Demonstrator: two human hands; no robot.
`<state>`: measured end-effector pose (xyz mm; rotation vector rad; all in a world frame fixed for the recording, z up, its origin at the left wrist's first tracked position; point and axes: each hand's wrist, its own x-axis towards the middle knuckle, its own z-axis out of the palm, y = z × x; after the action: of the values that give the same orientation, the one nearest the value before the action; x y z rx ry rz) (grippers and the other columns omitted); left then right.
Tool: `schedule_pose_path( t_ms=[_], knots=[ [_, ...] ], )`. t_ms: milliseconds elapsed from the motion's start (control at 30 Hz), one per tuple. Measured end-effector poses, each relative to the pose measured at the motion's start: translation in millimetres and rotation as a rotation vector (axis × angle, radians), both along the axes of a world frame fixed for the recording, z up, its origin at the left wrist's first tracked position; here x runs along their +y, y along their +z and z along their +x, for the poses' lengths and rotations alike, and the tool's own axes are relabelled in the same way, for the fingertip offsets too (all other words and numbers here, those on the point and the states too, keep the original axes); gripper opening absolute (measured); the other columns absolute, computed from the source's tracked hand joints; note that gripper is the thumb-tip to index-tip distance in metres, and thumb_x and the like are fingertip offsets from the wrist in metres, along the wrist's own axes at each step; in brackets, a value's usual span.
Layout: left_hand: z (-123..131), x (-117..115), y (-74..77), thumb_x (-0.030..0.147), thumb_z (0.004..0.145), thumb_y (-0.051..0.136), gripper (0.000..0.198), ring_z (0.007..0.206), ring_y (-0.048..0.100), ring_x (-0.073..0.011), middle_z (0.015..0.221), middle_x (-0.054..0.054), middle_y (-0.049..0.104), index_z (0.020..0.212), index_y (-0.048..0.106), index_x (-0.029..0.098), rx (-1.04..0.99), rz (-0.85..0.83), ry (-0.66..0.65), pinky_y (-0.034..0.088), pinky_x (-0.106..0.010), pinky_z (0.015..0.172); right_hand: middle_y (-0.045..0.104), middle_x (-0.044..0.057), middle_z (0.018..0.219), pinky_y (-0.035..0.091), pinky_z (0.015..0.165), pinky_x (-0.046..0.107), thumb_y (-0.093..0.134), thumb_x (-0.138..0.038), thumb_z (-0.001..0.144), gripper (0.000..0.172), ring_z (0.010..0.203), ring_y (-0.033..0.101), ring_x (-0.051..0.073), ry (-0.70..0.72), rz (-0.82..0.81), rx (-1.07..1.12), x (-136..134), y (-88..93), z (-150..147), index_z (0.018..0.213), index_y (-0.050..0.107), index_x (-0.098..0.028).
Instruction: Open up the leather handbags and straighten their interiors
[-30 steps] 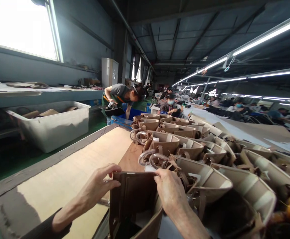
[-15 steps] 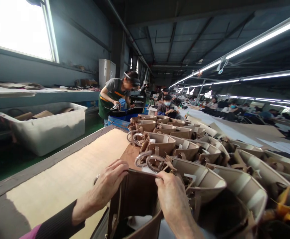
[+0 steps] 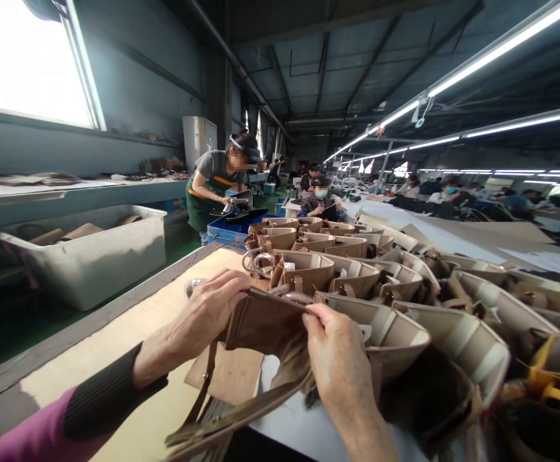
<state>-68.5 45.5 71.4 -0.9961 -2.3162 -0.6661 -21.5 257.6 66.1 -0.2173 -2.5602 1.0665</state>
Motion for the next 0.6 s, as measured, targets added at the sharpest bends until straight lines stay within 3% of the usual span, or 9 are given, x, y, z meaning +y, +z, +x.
schedule_pose_path(
  t_ms=[133, 233, 367, 600],
  knots=[
    [-0.5, -1.4, -40.2, 0.008, 0.091, 0.037, 0.021, 0.074, 0.050, -0.0124, 0.079, -0.001, 0.054, 0.077, 0.051, 0.016, -0.076, -0.006, 0.018, 0.039, -0.024, 0.066, 0.070, 0.005, 0.085, 0.040, 0.074, 0.031, 0.044, -0.027, 0.083, 0.026, 0.086, 0.061, 0.025, 0.018, 0.078, -0.146, -8.2, -22.8, 3.6, 0.086, 0.069, -0.023],
    [1.0, -3.2, -64.4, 0.006, 0.091, 0.035, 0.022, 0.075, 0.051, -0.0122, 0.081, -0.001, 0.055, 0.080, 0.051, 0.016, -0.115, 0.043, 0.008, 0.041, -0.024, 0.069, 0.069, 0.004, 0.078, 0.038, 0.071, 0.031, 0.044, -0.025, 0.085, 0.025, 0.080, 0.061, 0.025, 0.021, 0.132, -0.178, -12.7, -32.3, 2.8, 0.081, 0.069, -0.024],
    [2.0, -5.1, -73.5, 0.012, 0.092, 0.040, 0.013, 0.089, 0.055, -0.0125, 0.099, -0.003, 0.058, 0.093, 0.052, 0.018, -0.118, 0.106, 0.004, 0.045, -0.024, 0.079, 0.069, 0.004, 0.076, 0.038, 0.071, 0.031, 0.043, -0.023, 0.087, 0.025, 0.078, 0.061, 0.024, 0.035, 0.173, -0.164, -13.3, -33.9, -2.5, 0.081, 0.068, -0.023],
    [2.4, -0.6, -77.4, 0.008, 0.087, 0.047, 0.013, 0.097, 0.056, -0.0148, 0.108, -0.003, 0.057, 0.092, 0.049, 0.020, -0.127, 0.119, 0.081, 0.046, -0.027, 0.084, 0.069, 0.005, 0.080, 0.038, 0.072, 0.032, 0.041, -0.021, 0.088, 0.026, 0.082, 0.060, 0.024, 0.024, 0.232, -0.201, -15.4, -31.0, -5.8, 0.080, 0.065, -0.023]
  ],
)
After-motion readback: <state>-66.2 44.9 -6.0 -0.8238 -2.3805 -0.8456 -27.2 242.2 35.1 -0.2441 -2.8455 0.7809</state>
